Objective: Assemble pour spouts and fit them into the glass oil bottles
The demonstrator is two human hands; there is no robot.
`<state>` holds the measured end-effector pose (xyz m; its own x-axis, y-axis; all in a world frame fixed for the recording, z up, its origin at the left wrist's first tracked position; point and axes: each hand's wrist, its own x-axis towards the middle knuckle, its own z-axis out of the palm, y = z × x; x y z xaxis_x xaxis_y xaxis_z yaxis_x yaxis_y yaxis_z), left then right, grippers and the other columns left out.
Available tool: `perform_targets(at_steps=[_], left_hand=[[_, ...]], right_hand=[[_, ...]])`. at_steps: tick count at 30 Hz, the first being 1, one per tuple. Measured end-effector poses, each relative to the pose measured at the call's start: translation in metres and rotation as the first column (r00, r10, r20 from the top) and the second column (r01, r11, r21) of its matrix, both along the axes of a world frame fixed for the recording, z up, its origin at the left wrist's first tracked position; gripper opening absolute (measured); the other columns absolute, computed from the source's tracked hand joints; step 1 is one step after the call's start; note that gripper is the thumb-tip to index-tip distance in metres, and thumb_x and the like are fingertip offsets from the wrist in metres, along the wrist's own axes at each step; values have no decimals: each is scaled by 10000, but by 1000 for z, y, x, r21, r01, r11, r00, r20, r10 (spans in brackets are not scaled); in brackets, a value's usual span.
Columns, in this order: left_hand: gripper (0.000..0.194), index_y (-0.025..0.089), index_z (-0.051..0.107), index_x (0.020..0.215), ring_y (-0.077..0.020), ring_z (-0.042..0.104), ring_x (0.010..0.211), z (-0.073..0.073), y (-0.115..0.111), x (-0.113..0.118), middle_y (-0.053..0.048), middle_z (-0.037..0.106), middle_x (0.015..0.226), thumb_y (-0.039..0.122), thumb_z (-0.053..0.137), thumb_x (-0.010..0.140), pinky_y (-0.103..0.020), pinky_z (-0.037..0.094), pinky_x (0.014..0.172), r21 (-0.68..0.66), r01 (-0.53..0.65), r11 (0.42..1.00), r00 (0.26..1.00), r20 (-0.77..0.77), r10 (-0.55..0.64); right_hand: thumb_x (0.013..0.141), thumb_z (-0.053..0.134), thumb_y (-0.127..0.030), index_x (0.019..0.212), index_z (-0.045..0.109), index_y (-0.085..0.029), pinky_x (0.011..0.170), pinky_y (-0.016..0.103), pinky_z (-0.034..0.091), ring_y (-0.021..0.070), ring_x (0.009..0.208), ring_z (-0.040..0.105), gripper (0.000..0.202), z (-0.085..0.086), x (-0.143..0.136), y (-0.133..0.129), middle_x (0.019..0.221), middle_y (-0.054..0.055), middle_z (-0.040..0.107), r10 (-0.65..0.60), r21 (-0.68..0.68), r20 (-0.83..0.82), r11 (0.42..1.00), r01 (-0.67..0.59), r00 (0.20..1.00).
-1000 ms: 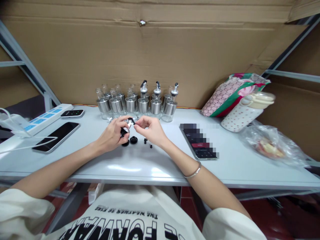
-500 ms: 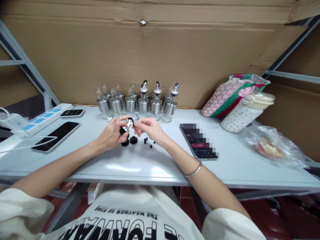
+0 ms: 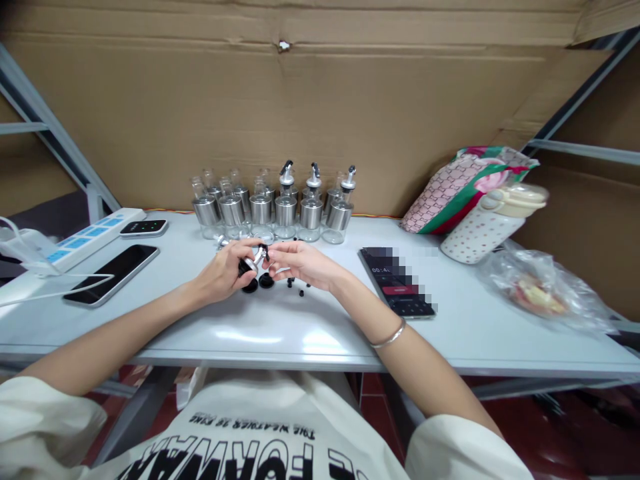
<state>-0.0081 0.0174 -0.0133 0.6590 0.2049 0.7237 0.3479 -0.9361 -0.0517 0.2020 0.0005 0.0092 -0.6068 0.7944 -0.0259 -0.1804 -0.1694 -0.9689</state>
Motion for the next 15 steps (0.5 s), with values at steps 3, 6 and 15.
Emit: perform_targets(at_steps=[3, 6, 15], left_hand=[[155, 201, 348, 1041, -230, 589, 1096, 1, -4, 0, -152, 604, 1089, 338, 364, 968, -384, 487, 815, -57, 21, 998, 1000, -16, -22], [165, 200, 347, 1048, -233, 595, 1079, 2, -4, 0, -166, 587, 1125, 340, 375, 966, -383, 494, 810, -73, 34, 997, 999, -9, -35], [170, 205, 309, 1103, -209, 608, 1061, -1, -7, 3, -185, 526, 1203, 295, 361, 969, -336, 509, 778, -122, 64, 990, 998, 36, -60]], right_hand=[[708, 780, -312, 804, 666, -110, 658, 220, 505, 97, 682, 612, 252, -2, 1, 1, 755, 26, 628, 28, -47, -15, 998, -28, 999], [701, 788, -305, 820, 672, -111, 672, 220, 503, 91, 676, 605, 255, -4, 0, 1, 743, 24, 626, 20, -59, -41, 998, -22, 999], [735, 765, -387, 894, 661, -142, 707, 274, 493, 125, 748, 593, 310, -9, -5, -1, 803, 25, 616, 118, 30, -157, 993, -115, 980]])
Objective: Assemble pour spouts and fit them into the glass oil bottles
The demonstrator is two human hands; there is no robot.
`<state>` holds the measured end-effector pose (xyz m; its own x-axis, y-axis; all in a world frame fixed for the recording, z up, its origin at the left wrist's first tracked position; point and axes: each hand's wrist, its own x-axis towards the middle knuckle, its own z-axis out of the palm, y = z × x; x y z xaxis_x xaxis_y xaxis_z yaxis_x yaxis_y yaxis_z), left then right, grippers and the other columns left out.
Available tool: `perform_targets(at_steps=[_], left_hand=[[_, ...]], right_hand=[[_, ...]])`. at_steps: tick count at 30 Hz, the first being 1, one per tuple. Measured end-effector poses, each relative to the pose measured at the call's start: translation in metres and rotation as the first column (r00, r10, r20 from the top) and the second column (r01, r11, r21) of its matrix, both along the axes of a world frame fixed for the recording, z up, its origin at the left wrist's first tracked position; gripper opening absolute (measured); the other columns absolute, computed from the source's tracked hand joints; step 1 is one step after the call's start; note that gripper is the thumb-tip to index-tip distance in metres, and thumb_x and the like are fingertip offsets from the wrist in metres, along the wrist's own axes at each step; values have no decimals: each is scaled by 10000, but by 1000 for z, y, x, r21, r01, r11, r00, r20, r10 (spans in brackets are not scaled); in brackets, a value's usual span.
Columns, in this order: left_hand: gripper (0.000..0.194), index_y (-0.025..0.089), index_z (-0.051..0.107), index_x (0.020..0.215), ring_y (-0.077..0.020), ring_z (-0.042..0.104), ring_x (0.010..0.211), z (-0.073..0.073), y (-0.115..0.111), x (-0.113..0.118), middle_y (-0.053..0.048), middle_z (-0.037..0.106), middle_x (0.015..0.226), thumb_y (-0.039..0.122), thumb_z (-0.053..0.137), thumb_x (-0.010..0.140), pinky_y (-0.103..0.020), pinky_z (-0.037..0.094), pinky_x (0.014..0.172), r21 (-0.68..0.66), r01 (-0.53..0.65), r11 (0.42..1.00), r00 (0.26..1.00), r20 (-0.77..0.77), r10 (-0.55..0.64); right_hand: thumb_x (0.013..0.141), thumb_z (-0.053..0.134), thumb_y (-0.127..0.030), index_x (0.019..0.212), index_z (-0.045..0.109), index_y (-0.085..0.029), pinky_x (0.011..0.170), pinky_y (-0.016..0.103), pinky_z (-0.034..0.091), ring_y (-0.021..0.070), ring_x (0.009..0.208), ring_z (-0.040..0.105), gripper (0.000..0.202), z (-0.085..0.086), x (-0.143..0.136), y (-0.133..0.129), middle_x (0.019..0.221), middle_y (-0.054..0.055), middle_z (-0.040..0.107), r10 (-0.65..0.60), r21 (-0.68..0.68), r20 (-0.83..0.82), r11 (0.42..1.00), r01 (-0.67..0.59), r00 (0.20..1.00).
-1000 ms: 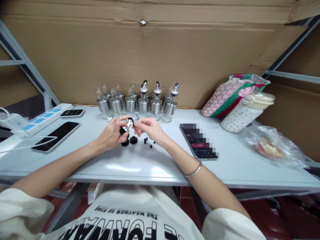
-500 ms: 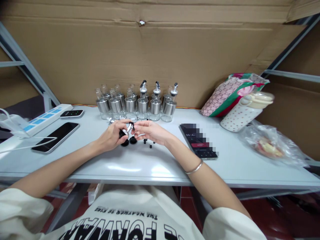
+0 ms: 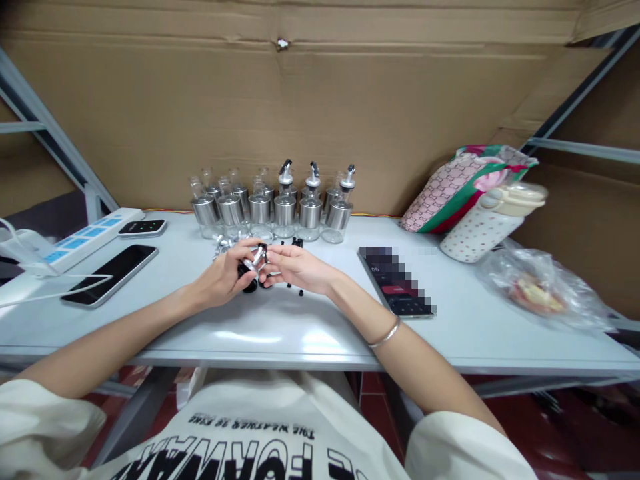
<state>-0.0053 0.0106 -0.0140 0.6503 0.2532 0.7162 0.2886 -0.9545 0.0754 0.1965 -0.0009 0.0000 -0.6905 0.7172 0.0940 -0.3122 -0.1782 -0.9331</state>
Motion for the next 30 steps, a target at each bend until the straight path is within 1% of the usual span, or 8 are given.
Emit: perform_targets(at_steps=[4, 10, 16, 19, 21, 23, 25, 30], left_hand=[[179, 196, 310, 1108, -217, 596, 1087, 1, 0, 0, -201, 509, 1219, 293, 366, 968, -340, 507, 798, 3, 17, 1000, 1000, 17, -17], [165, 204, 308, 1101, -219, 560, 1131, 2, 1, 1, -167, 523, 1177, 287, 364, 969, -350, 505, 807, -18, 61, 998, 998, 17, -61], [187, 221, 293, 1109, -221, 540, 1143, 0, 0, 4, -197, 428, 1293, 329, 360, 972, -386, 497, 833, -76, 80, 994, 996, 34, -78], [223, 224, 302, 1135, -219, 548, 1122, 0, 0, 4, -187, 429, 1296, 360, 366, 971, -367, 503, 811, -89, 65, 994, 998, 33, -63], [245, 227, 309, 1158, -196, 588, 1028, 1, 0, 3, -168, 448, 1282, 372, 372, 970, -340, 508, 777, -95, 34, 995, 999, 29, -31], [269, 229, 317, 1171, -145, 616, 842, 2, -1, 3, -152, 460, 1273, 382, 393, 964, -314, 512, 735, -104, -5, 995, 1000, 24, 8], [304, 228, 322, 1175, -94, 584, 669, 3, -3, 4, -149, 461, 1278, 399, 432, 949, -299, 512, 698, -105, -24, 994, 999, 20, 27], [329, 220, 317, 1170, -86, 579, 614, 4, -5, 6, -166, 481, 1282, 404, 460, 937, -294, 509, 662, -56, -38, 998, 999, 13, 39]], right_hand=[[757, 756, -351, 876, 655, -145, 693, 256, 470, 97, 692, 559, 259, -1, -3, -3, 777, 2, 584, -26, 29, -32, 999, 27, 999], [744, 757, -362, 862, 652, -158, 679, 249, 467, 100, 680, 543, 258, 1, -6, -3, 774, -2, 579, -72, 41, -17, 997, 73, 997], [741, 733, -296, 916, 643, -181, 688, 278, 502, 149, 814, 545, 228, 4, -11, -8, 870, 36, 604, -140, -62, -81, 989, 135, 987], [754, 709, -260, 884, 615, -180, 707, 306, 530, 153, 849, 559, 179, 6, -14, -11, 890, 29, 601, -179, -115, -101, 979, 167, 979], [756, 708, -266, 858, 587, -182, 675, 322, 542, 147, 794, 571, 178, 7, -15, -12, 879, 18, 601, -175, -136, -117, 978, 159, 978], [754, 717, -292, 860, 568, -179, 609, 295, 530, 136, 710, 575, 214, 7, -17, -13, 847, 13, 606, -160, -126, -128, 982, 144, 979], [756, 724, -320, 874, 558, -173, 549, 251, 491, 130, 660, 575, 251, 6, -18, -14, 811, 15, 608, -153, -106, -129, 985, 140, 980], [781, 693, -348, 877, 565, -171, 546, 254, 468, 140, 670, 566, 239, 3, -18, -10, 816, 24, 613, -146, -117, -99, 984, 134, 984]])
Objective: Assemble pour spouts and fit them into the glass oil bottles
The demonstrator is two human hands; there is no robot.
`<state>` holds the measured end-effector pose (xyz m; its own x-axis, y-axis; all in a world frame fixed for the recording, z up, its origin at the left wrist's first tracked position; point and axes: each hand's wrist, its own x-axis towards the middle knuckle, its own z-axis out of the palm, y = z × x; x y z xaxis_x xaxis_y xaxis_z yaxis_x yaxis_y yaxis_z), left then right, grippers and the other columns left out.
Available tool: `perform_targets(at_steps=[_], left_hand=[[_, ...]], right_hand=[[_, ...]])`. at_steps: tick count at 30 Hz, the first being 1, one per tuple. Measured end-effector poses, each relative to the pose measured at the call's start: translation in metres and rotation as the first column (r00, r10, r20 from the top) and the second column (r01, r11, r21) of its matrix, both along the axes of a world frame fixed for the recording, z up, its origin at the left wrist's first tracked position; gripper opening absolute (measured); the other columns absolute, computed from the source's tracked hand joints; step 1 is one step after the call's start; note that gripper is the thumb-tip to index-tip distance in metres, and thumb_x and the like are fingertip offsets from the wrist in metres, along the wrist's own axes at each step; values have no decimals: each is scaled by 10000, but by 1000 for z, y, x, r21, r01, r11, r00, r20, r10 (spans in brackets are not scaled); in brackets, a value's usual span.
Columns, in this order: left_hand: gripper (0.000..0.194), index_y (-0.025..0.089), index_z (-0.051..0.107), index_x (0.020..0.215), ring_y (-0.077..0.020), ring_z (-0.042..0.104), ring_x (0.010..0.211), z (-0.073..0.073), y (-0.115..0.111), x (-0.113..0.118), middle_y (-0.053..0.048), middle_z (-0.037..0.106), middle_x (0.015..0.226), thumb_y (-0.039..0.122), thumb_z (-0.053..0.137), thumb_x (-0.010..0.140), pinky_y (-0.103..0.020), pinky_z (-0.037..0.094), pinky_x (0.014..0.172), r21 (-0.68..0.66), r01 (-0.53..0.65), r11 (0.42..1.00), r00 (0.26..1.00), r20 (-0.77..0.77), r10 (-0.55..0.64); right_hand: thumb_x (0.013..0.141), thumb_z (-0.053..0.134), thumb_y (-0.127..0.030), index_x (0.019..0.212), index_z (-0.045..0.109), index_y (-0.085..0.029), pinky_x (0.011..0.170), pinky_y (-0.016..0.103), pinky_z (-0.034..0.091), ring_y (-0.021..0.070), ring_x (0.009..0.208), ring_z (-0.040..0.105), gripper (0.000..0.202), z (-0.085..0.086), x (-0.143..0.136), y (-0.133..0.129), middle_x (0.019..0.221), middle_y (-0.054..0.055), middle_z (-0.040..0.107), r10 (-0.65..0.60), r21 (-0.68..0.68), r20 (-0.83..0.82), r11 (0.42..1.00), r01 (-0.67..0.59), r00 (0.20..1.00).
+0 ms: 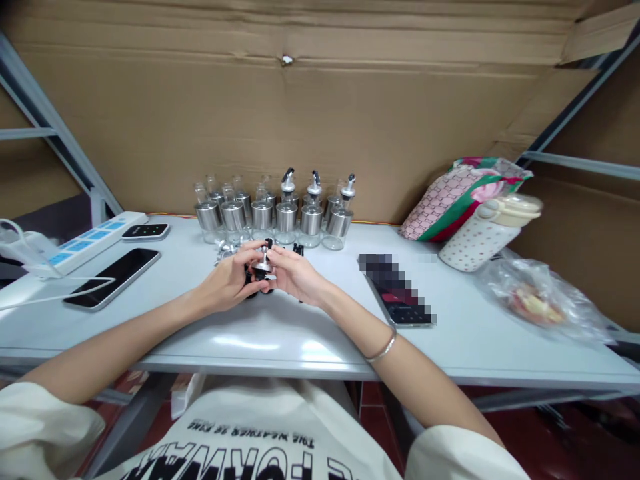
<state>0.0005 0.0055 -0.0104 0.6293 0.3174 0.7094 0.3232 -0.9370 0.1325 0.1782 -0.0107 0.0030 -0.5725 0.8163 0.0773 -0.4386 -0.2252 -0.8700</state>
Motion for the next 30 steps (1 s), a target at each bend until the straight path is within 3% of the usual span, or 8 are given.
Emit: perform_targets(at_steps=[5, 14, 18, 20, 24, 27, 30], left_hand=[[315, 197, 303, 1172, -150, 636, 714, 0, -1, 0, -142, 594, 1121, 352, 455, 945, -310, 508, 671, 100, -18, 995, 999, -30, 21], [328, 213, 328, 1241, -157, 635, 695, -4, -3, 1, -138, 552, 1242, 238, 428, 929, -322, 499, 694, 81, -95, 992, 990, -99, 103], [356, 216, 348, 1266, -193, 649, 830, -2, -5, 1, -154, 478, 1324, 297, 440, 932, -334, 508, 732, 25, -133, 991, 979, -155, 136], [350, 217, 366, 1252, -213, 640, 919, 0, -2, 0, -144, 502, 1290, 340, 439, 933, -345, 509, 774, -8, -88, 996, 986, -143, 86], [396, 185, 362, 1256, -237, 568, 1095, 8, 23, -2, -148, 538, 1219, 406, 419, 932, -393, 476, 915, -30, -9, 1000, 1000, 5, 9], [436, 135, 345, 1266, -258, 482, 1220, 19, 61, 2, -189, 477, 1290, 345, 469, 904, -424, 422, 1006, -129, -191, 973, 966, 151, 210], [533, 93, 278, 1311, -289, 386, 1325, 31, 104, 11, -241, 380, 1387, 253, 516, 862, -455, 347, 1082, -267, -311, 912, 912, 188, 366]], right_hand=[[839, 590, -499, 846, 606, -158, 592, 260, 461, 152, 711, 568, 341, 0, 1, 4, 750, 24, 605, -9, -49, 51, 999, 12, 999], [732, 674, -405, 727, 605, -167, 690, 282, 462, 149, 707, 567, 248, 2, 3, 4, 684, -4, 587, 38, -81, -20, 996, -40, 999], [747, 608, -380, 672, 552, -177, 620, 272, 449, 155, 653, 564, 223, 0, -4, 3, 621, -9, 557, -26, -116, -22, 993, 23, 999], [750, 592, -408, 595, 489, -179, 593, 260, 446, 144, 617, 553, 295, 1, -6, 3, 617, 4, 562, -62, -125, -17, 990, 59, 998], [741, 629, -461, 514, 356, -183, 439, 199, 336, 71, 416, 406, 450, 5, -1, 3, 509, -16, 505, -247, -56, -17, 968, 246, 969], [740, 652, -461, 505, 275, -189, 364, 178, 167, 33, 335, 255, 522, 10, 9, 7, 418, -49, 405, -388, -57, -22, 921, 386, 921], [752, 651, -481, 513, 254, -193, 354, 180, 144, 23, 323, 227, 546, 13, 15, 9, 409, -53, 392, -472, -43, -11, 881, 471, 881]])
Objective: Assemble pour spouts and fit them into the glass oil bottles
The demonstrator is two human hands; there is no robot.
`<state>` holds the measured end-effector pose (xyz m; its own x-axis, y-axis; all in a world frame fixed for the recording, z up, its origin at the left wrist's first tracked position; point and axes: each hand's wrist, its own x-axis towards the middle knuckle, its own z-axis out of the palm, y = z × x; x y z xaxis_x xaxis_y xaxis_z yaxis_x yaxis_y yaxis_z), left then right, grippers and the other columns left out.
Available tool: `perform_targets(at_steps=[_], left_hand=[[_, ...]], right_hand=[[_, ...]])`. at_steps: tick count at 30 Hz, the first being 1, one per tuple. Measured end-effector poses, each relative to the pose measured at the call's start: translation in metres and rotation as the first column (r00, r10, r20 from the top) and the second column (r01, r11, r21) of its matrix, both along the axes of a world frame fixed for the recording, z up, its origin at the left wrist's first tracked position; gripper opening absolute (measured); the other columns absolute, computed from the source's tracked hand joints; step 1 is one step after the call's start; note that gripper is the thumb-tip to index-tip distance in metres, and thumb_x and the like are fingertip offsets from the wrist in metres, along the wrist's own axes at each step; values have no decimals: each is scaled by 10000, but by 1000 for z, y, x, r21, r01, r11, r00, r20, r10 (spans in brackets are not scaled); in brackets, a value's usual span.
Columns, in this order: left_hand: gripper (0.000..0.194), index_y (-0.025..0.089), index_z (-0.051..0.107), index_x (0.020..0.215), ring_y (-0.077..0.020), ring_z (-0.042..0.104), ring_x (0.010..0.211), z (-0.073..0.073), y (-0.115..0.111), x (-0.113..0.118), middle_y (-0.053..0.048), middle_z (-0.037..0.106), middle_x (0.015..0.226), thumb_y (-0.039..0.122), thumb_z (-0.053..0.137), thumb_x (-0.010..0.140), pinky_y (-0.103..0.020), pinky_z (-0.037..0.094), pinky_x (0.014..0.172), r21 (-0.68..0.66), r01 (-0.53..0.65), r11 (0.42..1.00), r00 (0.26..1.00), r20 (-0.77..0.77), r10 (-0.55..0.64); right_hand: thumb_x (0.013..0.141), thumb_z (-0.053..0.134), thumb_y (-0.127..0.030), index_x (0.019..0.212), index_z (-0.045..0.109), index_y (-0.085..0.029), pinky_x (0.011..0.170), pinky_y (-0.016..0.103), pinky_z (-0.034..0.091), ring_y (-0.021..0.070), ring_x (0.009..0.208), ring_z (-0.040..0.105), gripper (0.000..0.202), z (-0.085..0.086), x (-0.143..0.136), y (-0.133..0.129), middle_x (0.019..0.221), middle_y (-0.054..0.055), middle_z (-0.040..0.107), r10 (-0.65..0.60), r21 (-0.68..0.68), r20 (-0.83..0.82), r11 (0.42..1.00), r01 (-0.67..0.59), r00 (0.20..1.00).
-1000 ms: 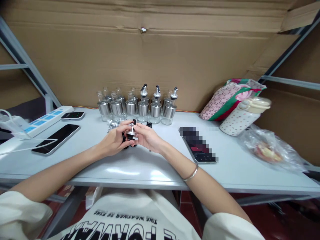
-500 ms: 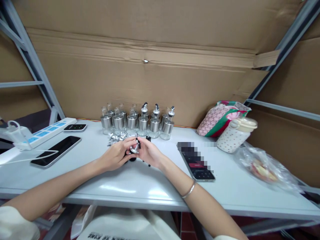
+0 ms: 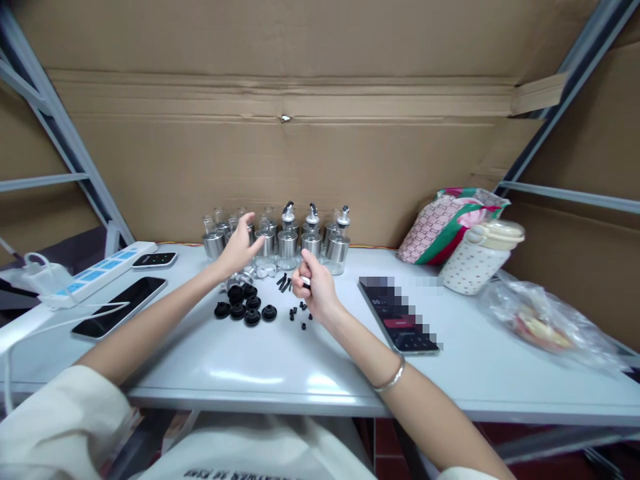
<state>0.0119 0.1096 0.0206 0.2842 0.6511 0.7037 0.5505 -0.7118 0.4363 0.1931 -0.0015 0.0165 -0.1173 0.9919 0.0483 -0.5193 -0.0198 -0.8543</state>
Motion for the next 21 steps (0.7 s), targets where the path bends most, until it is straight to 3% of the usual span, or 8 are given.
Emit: perform_targets(at_steps=[4, 7, 11, 15, 18, 21], left_hand=[[475, 107, 331, 1262, -288, 460, 1259, 10, 42, 14, -225, 463, 1309, 151, 533, 834, -493, 336, 1074, -72, -5, 997, 999, 33, 8], [351, 113, 405, 1153, -248, 570, 1072, 11, 51, 22, -166, 574, 1105, 90, 515, 820, -473, 411, 992, -98, -3, 995, 999, 54, 9], [308, 124, 397, 1111, -202, 585, 948, 12, 41, 29, -116, 570, 1006, 96, 515, 828, -424, 442, 935, -88, -17, 996, 995, 100, 25], [331, 162, 372, 1102, -172, 590, 863, 27, 30, 30, -59, 556, 924, 109, 548, 826, -368, 461, 880, -22, -5, 1000, 970, 244, 10], [318, 207, 340, 1129, -158, 597, 823, 44, 19, 25, -30, 548, 898, 167, 525, 874, -355, 476, 842, 39, 49, 998, 943, 328, -59], [267, 234, 307, 1173, -146, 600, 806, 55, -7, 19, -31, 531, 924, 278, 439, 945, -357, 476, 848, 102, 142, 985, 925, 340, -169]], right_hand=[[727, 665, -522, 500, 241, -194, 349, 179, 122, 15, 313, 214, 582, 5, -3, -3, 383, -51, 378, -72, 44, 69, 997, 69, 995], [730, 643, -515, 478, 238, -198, 351, 190, 128, 24, 304, 229, 573, 6, -7, -8, 364, -47, 364, -71, 119, 114, 991, 57, 991], [727, 559, -369, 462, 293, -204, 367, 219, 166, 55, 306, 298, 410, 6, -5, -9, 370, -24, 418, -128, 268, 138, 959, 87, 982], [700, 489, -288, 488, 396, -206, 424, 246, 267, 93, 340, 387, 245, 8, 1, -7, 376, -23, 446, -233, 352, 170, 922, 162, 958], [733, 473, -283, 546, 484, -202, 452, 253, 289, 112, 378, 418, 203, 11, 3, -7, 396, -18, 476, -293, 385, 174, 899, 208, 940], [795, 476, -305, 588, 488, -206, 485, 260, 328, 122, 421, 448, 229, 13, 4, -6, 448, -14, 505, -329, 415, 162, 878, 238, 931]])
